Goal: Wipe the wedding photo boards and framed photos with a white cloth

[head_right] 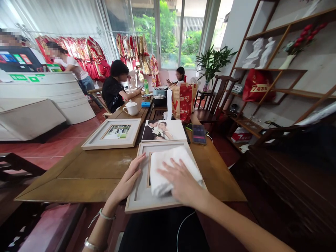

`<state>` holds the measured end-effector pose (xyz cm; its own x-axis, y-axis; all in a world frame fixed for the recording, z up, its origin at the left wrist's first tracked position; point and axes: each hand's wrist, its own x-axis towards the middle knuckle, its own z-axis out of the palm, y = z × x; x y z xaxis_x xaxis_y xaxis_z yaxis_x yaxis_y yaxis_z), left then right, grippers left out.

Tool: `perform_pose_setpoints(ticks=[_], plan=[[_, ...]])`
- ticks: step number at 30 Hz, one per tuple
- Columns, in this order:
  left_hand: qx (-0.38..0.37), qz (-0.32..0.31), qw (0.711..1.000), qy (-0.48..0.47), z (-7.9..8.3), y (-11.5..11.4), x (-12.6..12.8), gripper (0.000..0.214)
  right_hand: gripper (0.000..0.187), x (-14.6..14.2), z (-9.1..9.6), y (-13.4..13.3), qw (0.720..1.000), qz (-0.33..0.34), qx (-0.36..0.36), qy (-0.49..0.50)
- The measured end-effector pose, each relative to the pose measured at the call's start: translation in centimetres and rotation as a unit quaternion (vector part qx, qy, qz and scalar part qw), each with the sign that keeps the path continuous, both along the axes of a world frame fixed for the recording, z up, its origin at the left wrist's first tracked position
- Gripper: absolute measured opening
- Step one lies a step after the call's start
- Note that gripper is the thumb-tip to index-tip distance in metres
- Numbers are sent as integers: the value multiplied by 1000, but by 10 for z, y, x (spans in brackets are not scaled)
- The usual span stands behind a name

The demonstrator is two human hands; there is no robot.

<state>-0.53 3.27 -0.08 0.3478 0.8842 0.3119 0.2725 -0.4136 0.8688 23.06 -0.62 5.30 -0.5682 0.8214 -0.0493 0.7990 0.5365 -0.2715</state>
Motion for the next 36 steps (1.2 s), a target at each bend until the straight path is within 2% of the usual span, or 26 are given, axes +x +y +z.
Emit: perform_pose_setpoints(ticks=[4, 6, 8, 11, 15, 17, 19, 21, 23, 25, 29, 33, 36], plan=[[13, -1, 1000, -1, -1, 0, 0, 46, 103, -10, 27, -52, 990, 98, -98, 25], [17, 0, 1000, -2, 0, 0, 0, 45, 101, -4, 41, -64, 984, 113, -137, 19], [17, -3, 1000, 0, 1, -1, 0, 45, 98, 7, 47, -65, 985, 100, -141, 16], [16, -12, 1000, 4, 3, -1, 0, 46, 92, 27, 40, -46, 996, 11, -89, -18], [20, -19, 1000, 2, 4, -1, -1, 47, 82, 42, 18, 8, 985, -142, 4, -95], [21, -20, 1000, 0, 3, -1, -1, 47, 80, 39, 11, 37, 981, -170, 39, -88], [18, -21, 1000, -2, 3, -1, -1, 46, 79, 29, 7, 56, 983, -168, 45, -63], [15, -22, 1000, -5, 2, -1, -1, 46, 81, 13, 5, 64, 988, -143, 32, -40], [9, -20, 1000, -7, 2, -1, 0, 45, 83, -5, 4, 58, 995, -96, 13, -26], [-7, -9, 1000, -7, 3, -2, 1, 44, 84, -23, 6, 42, 999, -48, -6, -17], [-34, 16, 999, -8, 4, -4, 2, 46, 78, -48, 17, 6, 999, 6, -41, 12], [-45, 12, 999, -29, 5, -4, 1, 54, 77, -57, 29, -17, 992, 87, -71, 58], [-46, 15, 999, -22, 5, -4, 1, 53, 77, -48, 34, -29, 980, 175, -82, 55]])
